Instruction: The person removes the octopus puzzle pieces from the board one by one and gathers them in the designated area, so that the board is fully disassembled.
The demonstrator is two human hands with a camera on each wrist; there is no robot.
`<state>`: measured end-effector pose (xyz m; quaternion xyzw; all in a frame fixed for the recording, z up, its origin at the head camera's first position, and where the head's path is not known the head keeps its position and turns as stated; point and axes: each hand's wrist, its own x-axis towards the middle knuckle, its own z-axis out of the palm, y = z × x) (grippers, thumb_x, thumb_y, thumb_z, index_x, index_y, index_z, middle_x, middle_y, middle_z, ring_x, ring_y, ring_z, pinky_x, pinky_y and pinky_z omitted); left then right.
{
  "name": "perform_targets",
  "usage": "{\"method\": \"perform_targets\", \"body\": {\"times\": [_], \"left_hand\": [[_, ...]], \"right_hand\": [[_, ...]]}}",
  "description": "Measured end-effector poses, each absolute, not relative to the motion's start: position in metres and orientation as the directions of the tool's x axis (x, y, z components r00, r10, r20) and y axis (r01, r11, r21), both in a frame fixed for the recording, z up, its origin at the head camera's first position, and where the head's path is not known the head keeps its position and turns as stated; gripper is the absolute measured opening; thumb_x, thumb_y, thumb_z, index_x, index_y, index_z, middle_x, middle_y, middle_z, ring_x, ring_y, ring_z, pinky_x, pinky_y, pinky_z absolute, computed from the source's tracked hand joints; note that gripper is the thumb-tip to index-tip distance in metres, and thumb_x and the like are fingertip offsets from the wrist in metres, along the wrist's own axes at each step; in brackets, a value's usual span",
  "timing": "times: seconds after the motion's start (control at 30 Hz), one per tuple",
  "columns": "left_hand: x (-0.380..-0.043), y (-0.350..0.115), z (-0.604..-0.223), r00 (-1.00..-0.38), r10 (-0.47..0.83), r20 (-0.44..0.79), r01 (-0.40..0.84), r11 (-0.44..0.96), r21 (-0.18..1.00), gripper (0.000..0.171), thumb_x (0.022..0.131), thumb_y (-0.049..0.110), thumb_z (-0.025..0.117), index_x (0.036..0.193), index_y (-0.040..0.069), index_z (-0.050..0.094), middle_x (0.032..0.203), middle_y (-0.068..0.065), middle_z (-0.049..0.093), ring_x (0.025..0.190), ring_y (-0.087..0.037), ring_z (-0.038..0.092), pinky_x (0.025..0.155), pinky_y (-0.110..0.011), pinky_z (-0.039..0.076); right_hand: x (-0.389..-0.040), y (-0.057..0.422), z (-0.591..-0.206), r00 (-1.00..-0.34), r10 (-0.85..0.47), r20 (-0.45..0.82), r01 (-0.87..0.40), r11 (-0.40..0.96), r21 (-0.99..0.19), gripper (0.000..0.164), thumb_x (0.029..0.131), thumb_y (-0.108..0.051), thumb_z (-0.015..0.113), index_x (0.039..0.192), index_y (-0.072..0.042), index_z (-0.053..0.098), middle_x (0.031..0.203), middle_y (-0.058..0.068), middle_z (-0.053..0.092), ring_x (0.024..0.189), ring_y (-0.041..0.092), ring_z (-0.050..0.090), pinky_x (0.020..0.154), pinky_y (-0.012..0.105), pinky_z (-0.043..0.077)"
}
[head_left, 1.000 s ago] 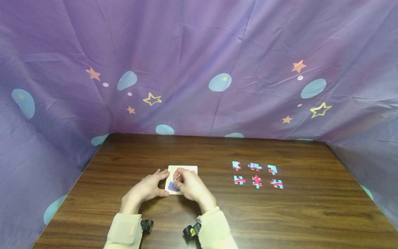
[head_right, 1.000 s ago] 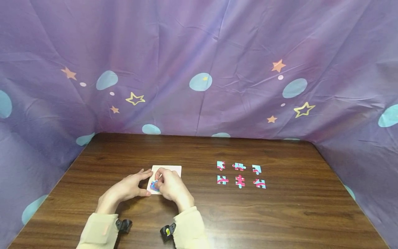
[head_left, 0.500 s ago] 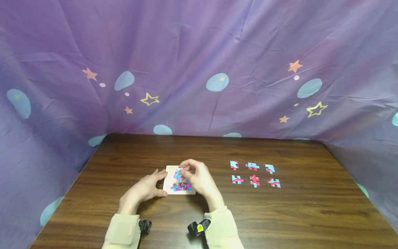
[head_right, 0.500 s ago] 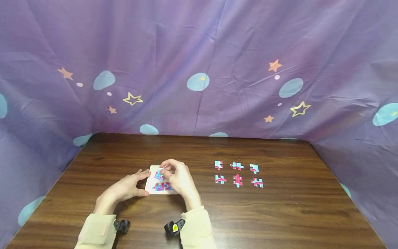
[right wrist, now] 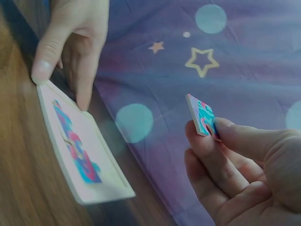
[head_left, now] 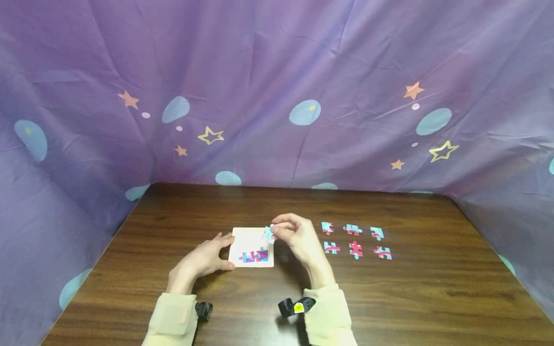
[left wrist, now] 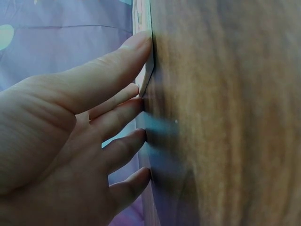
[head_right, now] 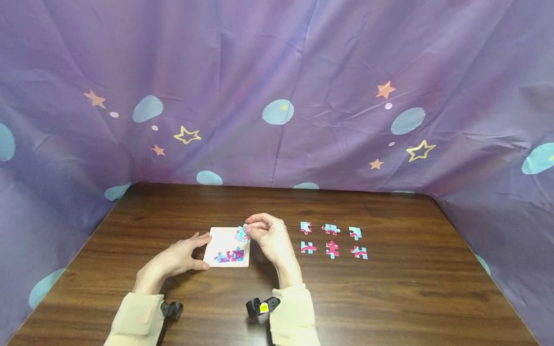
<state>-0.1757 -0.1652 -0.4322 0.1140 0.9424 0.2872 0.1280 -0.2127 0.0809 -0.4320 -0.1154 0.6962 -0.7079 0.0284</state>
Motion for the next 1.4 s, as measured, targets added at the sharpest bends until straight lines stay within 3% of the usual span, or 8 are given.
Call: {"method": "perform_targets", "body": {"times": [0.07,0.27,0.4,0.6,0.8,1.07,1.4], "left_hand": [[-0.176,-0.166,-0.433,-0.942,0.283,-0.18,0.133,0.809,0.572,0.072,0.08,0.018,0.08,0.142,0.001,0.048,0.152,-0.016,0.037,0.142,-0.041,0.024,0.112,-0.061,0.018],[-0.178,-0.166,-0.434,-0.941,0.279,-0.193,0.126,0.815,0.565,0.072,0.081,0.019,0.079,0.144,0.003,0.047,0.152,-0.018,0.036,0.142,-0.041,0.024,0.112,-0.061,0.018],[-0.178,-0.166,-0.433,-0.94,0.278,-0.196,0.123,0.816,0.565,0.072,0.081,0.019,0.079,0.144,0.004,0.047,0.153,-0.017,0.036,0.142,-0.041,0.024,0.112,-0.062,0.019],[-0.178,-0.163,-0.434,-0.941,0.268,-0.206,0.113,0.823,0.557,0.072,0.081,0.02,0.079,0.144,0.005,0.048,0.153,-0.018,0.035,0.141,-0.043,0.025,0.111,-0.063,0.02],[-0.175,-0.164,-0.43,-0.94,0.254,-0.227,0.083,0.818,0.57,0.072,0.082,0.019,0.079,0.145,0.007,0.047,0.154,-0.02,0.031,0.141,-0.044,0.023,0.111,-0.064,0.019],[-0.175,-0.165,-0.43,-0.94,0.26,-0.223,0.095,0.823,0.559,0.073,0.082,0.021,0.079,0.145,0.006,0.046,0.154,-0.015,0.034,0.142,-0.042,0.023,0.11,-0.065,0.02],[-0.176,-0.164,-0.429,-0.936,0.281,-0.21,0.126,0.829,0.545,0.072,0.082,0.021,0.079,0.144,0.004,0.047,0.153,-0.014,0.037,0.142,-0.042,0.025,0.11,-0.064,0.022]], "right_hand": [[-0.212,0.086,-0.429,-0.975,-0.188,0.119,-0.117,-0.021,-0.993,0.019,0.085,0.008,0.067,0.103,0.011,0.064,0.084,0.016,0.071,0.068,0.015,0.068,0.077,0.046,0.058],[-0.206,0.11,-0.421,-0.982,-0.116,0.148,-0.157,0.069,-0.985,0.019,0.083,0.004,0.071,0.101,0.009,0.066,0.083,0.013,0.069,0.071,0.012,0.067,0.07,0.026,0.056],[-0.201,0.131,-0.418,-0.984,-0.078,0.163,-0.172,0.123,-0.977,0.017,0.084,0.002,0.073,0.099,0.008,0.067,0.08,0.011,0.068,0.069,0.009,0.065,0.062,0.02,0.052],[-0.192,0.174,-0.416,-0.988,0.035,0.154,-0.145,0.174,-0.974,0.024,0.085,-0.006,0.075,0.102,0.008,0.067,0.079,0.004,0.069,0.071,0.008,0.063,0.062,0.022,0.051],[-0.184,0.205,-0.42,-0.99,0.087,0.113,-0.085,0.276,-0.957,0.029,0.086,-0.016,0.076,0.106,0.003,0.068,0.086,0.007,0.071,0.079,0.011,0.064,0.067,0.026,0.051],[-0.176,0.22,-0.429,-0.989,0.08,0.128,-0.1,0.28,-0.955,0.024,0.086,-0.006,0.074,0.105,0.008,0.067,0.086,0.012,0.071,0.076,0.01,0.066,0.069,0.025,0.053],[-0.169,0.231,-0.439,-0.994,0.088,0.068,-0.033,0.351,-0.936,0.022,0.089,-0.005,0.069,0.107,0.006,0.067,0.089,0.014,0.07,0.077,0.01,0.064,0.072,0.021,0.052]]}}
